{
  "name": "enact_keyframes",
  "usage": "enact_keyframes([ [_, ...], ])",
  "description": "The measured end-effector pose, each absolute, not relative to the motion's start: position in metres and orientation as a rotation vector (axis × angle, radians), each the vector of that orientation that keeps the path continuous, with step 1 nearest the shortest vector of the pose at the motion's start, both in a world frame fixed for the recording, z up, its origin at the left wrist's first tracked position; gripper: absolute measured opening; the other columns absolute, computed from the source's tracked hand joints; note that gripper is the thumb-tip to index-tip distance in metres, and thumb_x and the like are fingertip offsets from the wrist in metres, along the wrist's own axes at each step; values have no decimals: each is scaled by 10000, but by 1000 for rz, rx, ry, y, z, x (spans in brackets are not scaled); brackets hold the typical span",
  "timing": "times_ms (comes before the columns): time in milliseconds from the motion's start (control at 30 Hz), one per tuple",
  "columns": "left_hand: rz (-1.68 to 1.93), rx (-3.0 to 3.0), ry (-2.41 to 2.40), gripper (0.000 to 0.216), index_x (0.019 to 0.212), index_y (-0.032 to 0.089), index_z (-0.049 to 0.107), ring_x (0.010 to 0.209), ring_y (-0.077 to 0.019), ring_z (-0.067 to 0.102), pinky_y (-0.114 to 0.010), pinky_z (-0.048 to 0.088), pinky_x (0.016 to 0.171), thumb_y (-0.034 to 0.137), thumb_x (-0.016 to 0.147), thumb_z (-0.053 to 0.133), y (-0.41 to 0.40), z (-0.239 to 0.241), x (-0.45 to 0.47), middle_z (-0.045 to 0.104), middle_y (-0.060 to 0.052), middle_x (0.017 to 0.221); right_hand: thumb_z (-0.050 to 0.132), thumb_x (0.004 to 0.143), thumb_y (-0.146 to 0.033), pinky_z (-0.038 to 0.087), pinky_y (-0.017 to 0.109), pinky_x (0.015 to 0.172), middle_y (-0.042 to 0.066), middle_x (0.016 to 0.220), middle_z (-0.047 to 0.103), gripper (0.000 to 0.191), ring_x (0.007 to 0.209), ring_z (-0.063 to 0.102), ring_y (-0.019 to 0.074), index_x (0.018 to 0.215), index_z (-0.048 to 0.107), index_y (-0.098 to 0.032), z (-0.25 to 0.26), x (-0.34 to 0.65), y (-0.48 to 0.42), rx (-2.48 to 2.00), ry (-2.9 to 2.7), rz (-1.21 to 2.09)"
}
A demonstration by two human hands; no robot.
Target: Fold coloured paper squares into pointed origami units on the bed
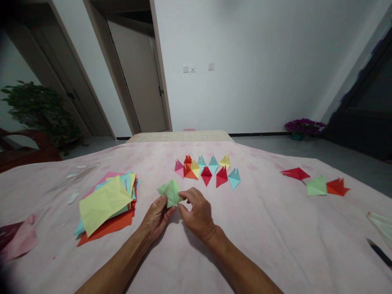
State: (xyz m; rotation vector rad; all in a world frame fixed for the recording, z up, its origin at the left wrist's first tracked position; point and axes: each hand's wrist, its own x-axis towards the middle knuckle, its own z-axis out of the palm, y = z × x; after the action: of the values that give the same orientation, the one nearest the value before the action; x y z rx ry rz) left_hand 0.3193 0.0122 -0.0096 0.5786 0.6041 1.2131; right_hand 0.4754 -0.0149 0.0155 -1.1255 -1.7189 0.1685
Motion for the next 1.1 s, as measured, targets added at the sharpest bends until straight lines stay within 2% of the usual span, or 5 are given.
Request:
enact_keyframes([
  [200,1185,581,632,395,1013,130,694,572,-55,620,-108,520,453,371,727,820,10,-10,319,715,-22,857,639,811,-138,500,375,773,93,1029,622,187,930,582,234,964,686,-235,21,484,-16,-1059,-1866,-132],
  [333,1189,572,622,397,985,123,693,554,-52,606,-107,516,466,355,700,843,11,-11,319,691,-4,779,628,860,-200,467,420,881,70,1198,639,130,1101,560,258,946,700,-266,23,491,-15,-949,-2002,-261],
  [533,1193,558,593,331,904,113,680,519,-40,568,-101,486,461,314,701,847,14,-17,320,650,14,707,643,886,-271,370,448,1024,-22,1043,737,151,1217,535,248,1002,707,-343,27,493,-15,-896,-2163,-262],
  [767,1158,581,667,361,936,126,677,480,-43,544,-108,419,408,202,632,856,9,-11,326,632,25,680,623,896,-273,302,497,1088,-12,864,739,186,1159,565,243,1050,703,-339,30,493,-14,-878,-2136,-133],
  [1100,1140,570,783,217,841,156,665,442,-31,435,-108,310,360,135,638,738,1,-8,335,563,47,618,621,902,-285,394,451,941,20,764,686,99,854,572,214,893,713,-251,31,487,-11,-961,-1989,-19],
])
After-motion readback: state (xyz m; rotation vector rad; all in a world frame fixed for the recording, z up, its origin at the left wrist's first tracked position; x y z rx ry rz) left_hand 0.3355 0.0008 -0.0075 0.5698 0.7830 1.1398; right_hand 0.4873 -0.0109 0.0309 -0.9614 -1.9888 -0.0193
